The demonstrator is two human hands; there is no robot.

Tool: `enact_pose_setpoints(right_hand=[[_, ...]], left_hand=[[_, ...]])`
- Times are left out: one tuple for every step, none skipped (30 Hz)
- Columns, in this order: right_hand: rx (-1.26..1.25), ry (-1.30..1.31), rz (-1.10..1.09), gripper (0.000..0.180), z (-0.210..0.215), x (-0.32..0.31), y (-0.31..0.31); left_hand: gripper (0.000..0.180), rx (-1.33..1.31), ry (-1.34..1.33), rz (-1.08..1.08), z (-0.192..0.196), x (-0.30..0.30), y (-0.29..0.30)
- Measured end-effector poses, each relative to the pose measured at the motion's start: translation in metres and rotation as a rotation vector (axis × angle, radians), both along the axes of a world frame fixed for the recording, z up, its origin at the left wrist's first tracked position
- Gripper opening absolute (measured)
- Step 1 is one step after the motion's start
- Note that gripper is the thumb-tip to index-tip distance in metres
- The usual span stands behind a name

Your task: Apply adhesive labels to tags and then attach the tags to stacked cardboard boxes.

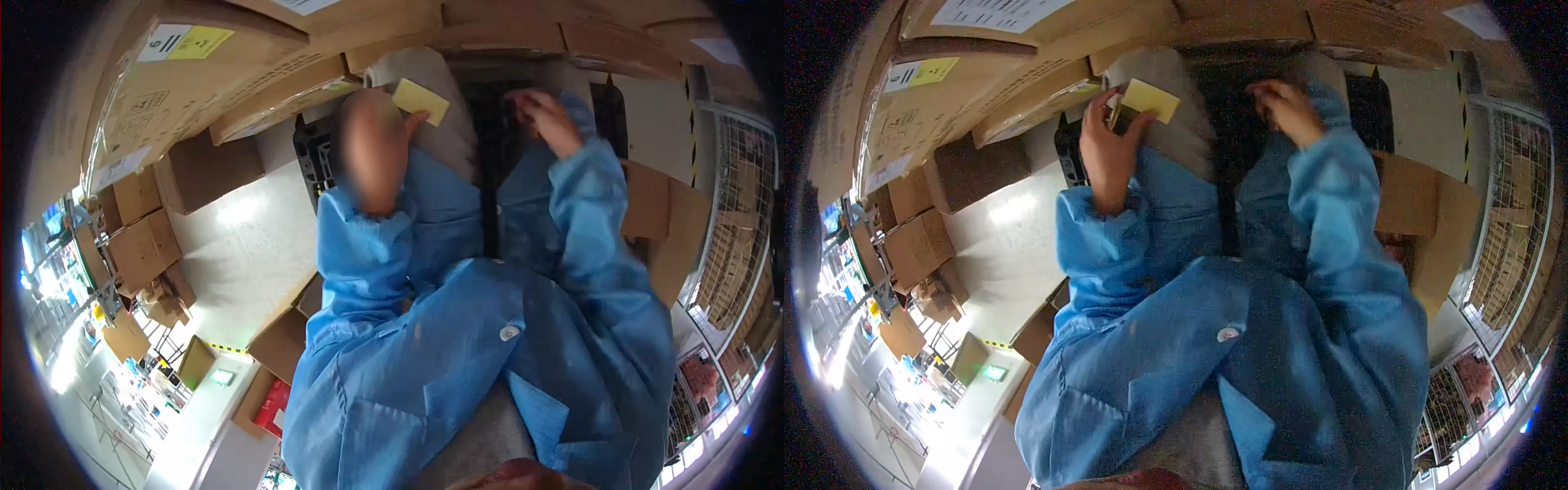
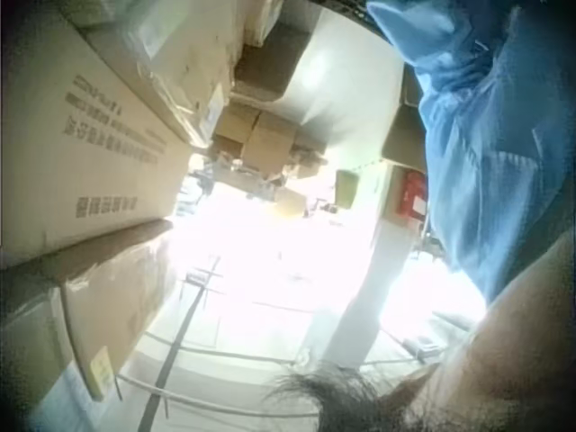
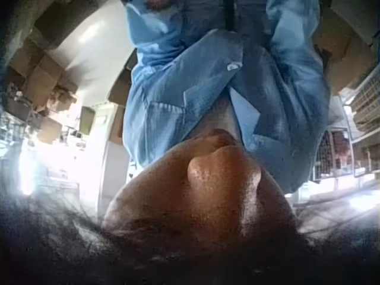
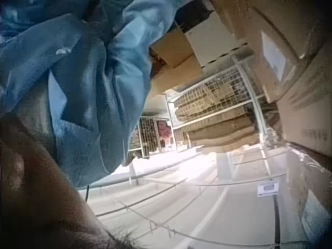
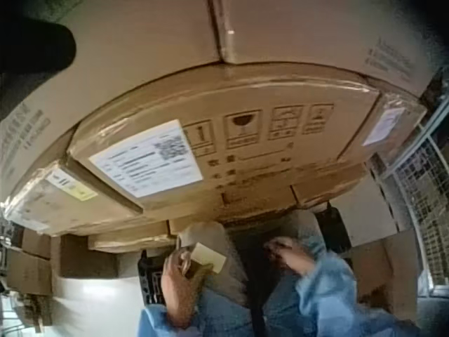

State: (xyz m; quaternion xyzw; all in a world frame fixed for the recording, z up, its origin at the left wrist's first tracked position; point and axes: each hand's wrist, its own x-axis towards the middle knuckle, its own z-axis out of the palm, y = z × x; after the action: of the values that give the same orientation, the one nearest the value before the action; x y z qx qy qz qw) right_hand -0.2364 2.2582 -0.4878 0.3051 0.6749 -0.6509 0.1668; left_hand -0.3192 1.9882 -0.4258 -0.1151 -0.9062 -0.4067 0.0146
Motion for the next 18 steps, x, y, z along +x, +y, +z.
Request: enact_pose_setpoints(right_hand=[[-0.100,-0.011,-0.024,0.028,0.017,0.012,-0.006],[-0.098,-0.011,-0.039,0.028,0.030,0.018,-0.019],[-0.022,0.142,-0.082,0.028,0.043,0.020,-0.036],[0.056,0.295,-0.122,0.028,0.048,0.016,-0.052],[0.059,0.294,-0.130,0.028,0.049,0.010,-0.064],[0.250,0.352,-0.083,0.030,0.051,0.004,-0.074],[0.442,0.408,-0.034,0.032,0.053,-0.005,-0.086],[0.416,0.368,-0.047,0.037,0.051,-0.015,-0.098],[0.431,0.365,-0.066,0.037,0.049,-0.023,-0.109],[0.601,0.433,-0.023,0.038,0.047,-0.029,-0.117],[0.772,0.495,0.023,0.040,0.046,-0.033,-0.123],[0.702,0.440,0.005,0.044,0.045,-0.035,-0.128],[0.713,0.437,-0.002,0.044,0.047,-0.037,-0.127],[0.580,0.501,0.015,0.044,0.051,-0.037,-0.126],[0.445,0.567,0.030,0.044,0.058,-0.035,-0.126],[0.279,0.582,-0.002,0.039,0.068,-0.030,-0.128],[0.283,0.583,-0.016,0.039,0.073,-0.024,-0.131],[0.113,0.552,-0.001,0.036,0.078,-0.019,-0.133]], left_hand=[[0.053,0.011,0.000,-0.025,0.000,-0.004,0.005],[0.053,0.031,-0.001,-0.047,0.003,-0.006,0.008],[0.053,0.052,-0.004,-0.064,0.004,-0.006,0.009],[0.052,0.119,-0.041,-0.078,0.003,-0.008,0.009],[0.052,0.120,-0.042,-0.086,0.001,-0.012,0.006],[0.049,0.111,-0.048,-0.128,-0.002,-0.016,0.003],[0.047,0.102,-0.051,-0.168,-0.005,-0.022,-0.001],[0.047,0.108,-0.048,-0.181,-0.008,-0.028,-0.007],[0.042,0.172,-0.147,-0.218,-0.012,-0.032,-0.012],[0.038,0.235,-0.253,-0.254,-0.011,-0.035,-0.014],[0.038,0.246,-0.258,-0.278,-0.007,-0.038,-0.017],[0.033,0.326,-0.394,-0.282,0.006,-0.041,-0.021],[0.029,0.400,-0.531,-0.279,0.015,-0.043,-0.025],[0.025,0.384,-0.588,-0.285,0.019,-0.044,-0.026],[0.025,0.387,-0.587,-0.298,0.025,-0.042,-0.026],[0.025,0.373,-0.602,-0.383,0.029,-0.040,-0.027],[0.024,0.356,-0.616,-0.467,0.032,-0.039,-0.026],[0.026,0.415,-0.627,-0.532,0.029,-0.036,-0.025]])
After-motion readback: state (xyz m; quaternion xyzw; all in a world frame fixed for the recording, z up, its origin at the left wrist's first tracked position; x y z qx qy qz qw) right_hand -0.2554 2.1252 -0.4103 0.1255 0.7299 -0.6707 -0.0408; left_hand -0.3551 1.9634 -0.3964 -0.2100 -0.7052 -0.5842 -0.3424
